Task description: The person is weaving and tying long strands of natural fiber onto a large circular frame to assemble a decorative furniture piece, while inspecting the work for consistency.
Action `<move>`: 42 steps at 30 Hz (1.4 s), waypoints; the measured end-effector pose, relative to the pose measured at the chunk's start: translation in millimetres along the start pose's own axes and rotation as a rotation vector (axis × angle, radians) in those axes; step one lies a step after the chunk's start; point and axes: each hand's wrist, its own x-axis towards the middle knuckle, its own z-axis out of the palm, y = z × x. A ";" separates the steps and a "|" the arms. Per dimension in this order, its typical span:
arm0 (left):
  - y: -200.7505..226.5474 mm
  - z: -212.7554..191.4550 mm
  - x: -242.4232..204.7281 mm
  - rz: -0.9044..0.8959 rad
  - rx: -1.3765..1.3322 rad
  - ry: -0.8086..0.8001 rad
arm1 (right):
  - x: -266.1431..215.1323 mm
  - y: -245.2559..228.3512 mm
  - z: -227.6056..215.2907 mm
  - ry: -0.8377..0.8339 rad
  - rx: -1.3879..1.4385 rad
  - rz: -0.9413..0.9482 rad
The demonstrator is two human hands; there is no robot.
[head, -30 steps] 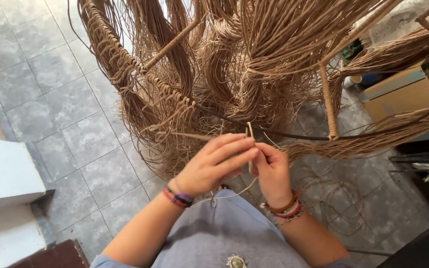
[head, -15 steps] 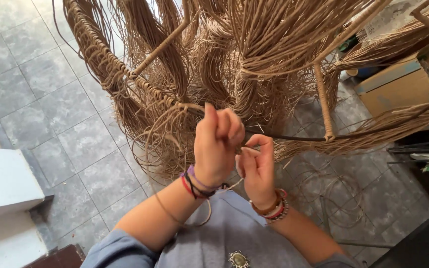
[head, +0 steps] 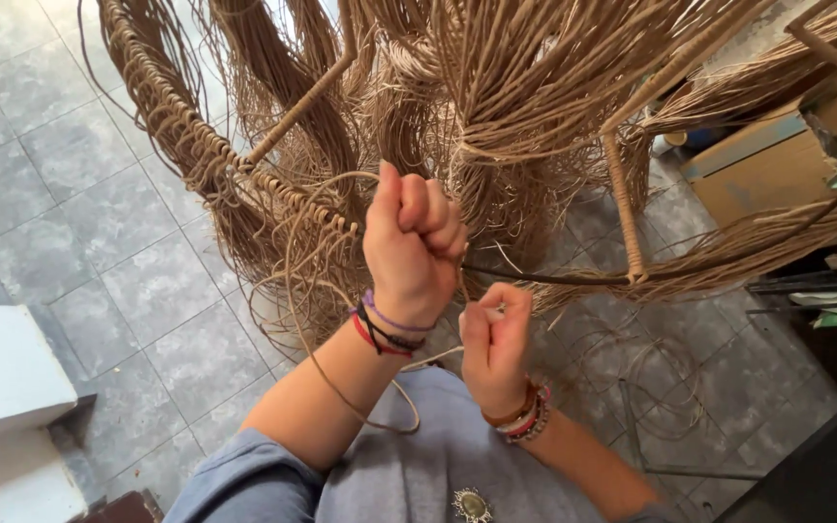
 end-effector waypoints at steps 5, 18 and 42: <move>12.3 -4.2 24.9 0.077 -0.073 0.015 | -20.4 3.9 -3.8 -0.033 0.079 0.068; 36.9 -22.5 -21.1 0.379 0.498 -0.409 | -6.3 -6.8 -16.1 -0.304 -0.129 0.161; 17.7 -93.5 -88.6 -0.069 0.082 -0.024 | 66.0 -39.2 -31.1 -0.280 -0.948 -0.397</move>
